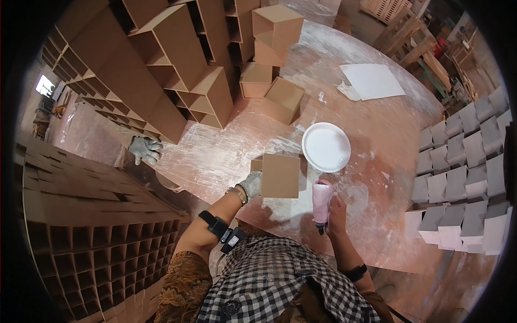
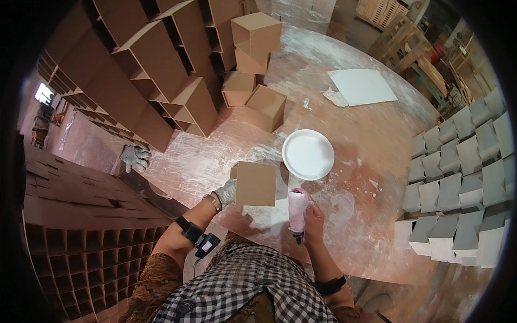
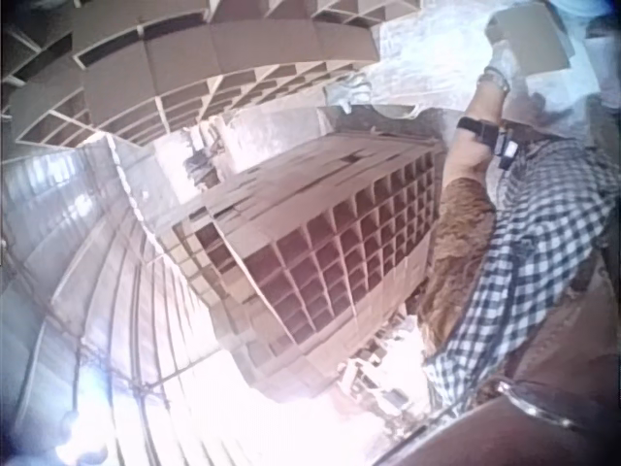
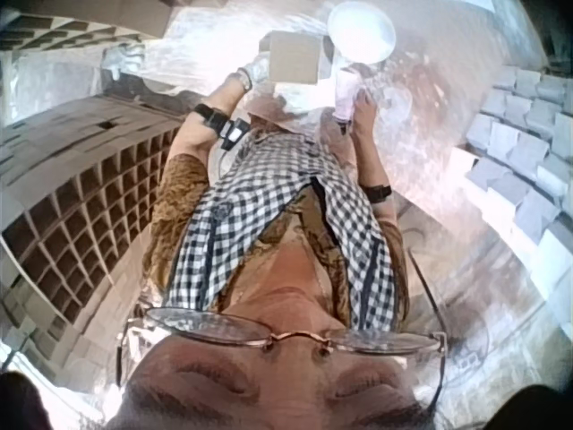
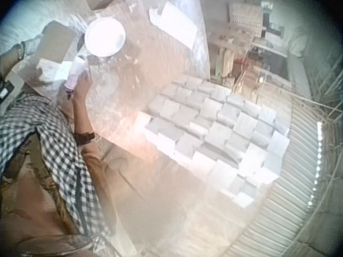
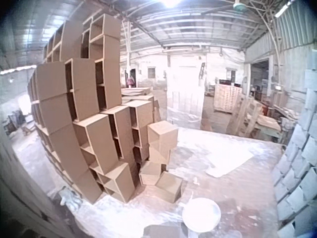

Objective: Polishing the surfaces of small cardboard boxes with a sponge and finishing solution.

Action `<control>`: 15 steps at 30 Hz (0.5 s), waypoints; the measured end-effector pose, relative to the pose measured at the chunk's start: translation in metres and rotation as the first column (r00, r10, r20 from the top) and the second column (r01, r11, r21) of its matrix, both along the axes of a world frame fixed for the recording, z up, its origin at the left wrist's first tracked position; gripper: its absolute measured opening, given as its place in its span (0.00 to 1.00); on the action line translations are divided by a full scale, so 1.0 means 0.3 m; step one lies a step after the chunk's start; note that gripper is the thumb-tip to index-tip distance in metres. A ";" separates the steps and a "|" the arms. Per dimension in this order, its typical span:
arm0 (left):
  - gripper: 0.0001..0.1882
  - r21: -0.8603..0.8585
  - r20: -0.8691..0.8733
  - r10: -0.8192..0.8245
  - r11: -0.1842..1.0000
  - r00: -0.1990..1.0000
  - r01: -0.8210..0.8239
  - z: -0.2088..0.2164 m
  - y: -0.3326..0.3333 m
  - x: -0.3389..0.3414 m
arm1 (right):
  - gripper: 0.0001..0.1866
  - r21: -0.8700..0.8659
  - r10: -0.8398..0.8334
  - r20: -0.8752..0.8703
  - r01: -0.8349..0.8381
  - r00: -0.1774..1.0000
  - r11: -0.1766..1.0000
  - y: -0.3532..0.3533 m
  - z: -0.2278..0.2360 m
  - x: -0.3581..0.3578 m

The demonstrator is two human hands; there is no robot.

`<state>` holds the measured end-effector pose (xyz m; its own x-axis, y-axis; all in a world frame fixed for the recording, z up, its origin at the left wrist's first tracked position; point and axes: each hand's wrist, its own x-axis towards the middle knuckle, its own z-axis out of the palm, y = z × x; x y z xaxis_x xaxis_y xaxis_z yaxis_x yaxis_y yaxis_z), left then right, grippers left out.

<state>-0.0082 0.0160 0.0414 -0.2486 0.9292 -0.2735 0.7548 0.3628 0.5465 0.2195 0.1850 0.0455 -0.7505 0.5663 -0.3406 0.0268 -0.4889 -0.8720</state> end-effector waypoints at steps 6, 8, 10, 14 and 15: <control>0.22 0.054 0.069 -0.015 0.999 0.998 0.011 -0.025 0.069 0.037 | 0.18 0.321 0.082 -0.112 -0.042 0.990 0.946 -0.003 0.065 -0.070; 0.22 -0.042 0.058 -0.037 0.998 0.998 0.039 0.017 0.089 0.036 | 0.17 0.548 0.036 -0.032 -0.013 0.999 0.837 0.002 0.053 -0.073; 0.20 0.015 0.076 0.033 0.999 0.997 -0.034 -0.044 0.082 0.045 | 0.18 0.831 0.057 0.010 -0.040 0.998 0.554 0.005 0.063 -0.074; 0.20 0.045 0.052 0.047 0.998 0.998 -0.050 -0.063 0.073 0.052 | 0.23 0.994 -0.019 0.107 -0.106 0.994 0.038 -0.022 0.104 -0.071; 0.21 0.025 0.098 0.081 0.996 0.992 -0.084 -0.058 0.078 0.053 | 0.23 0.994 -0.035 0.101 -0.103 0.994 -0.044 -0.026 0.118 -0.082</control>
<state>0.0078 0.0394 0.0239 -0.2985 0.9145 -0.2732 0.6663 0.4046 0.6263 0.1948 0.1774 0.0809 -0.7942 0.3414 0.5026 0.1032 0.8910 -0.4421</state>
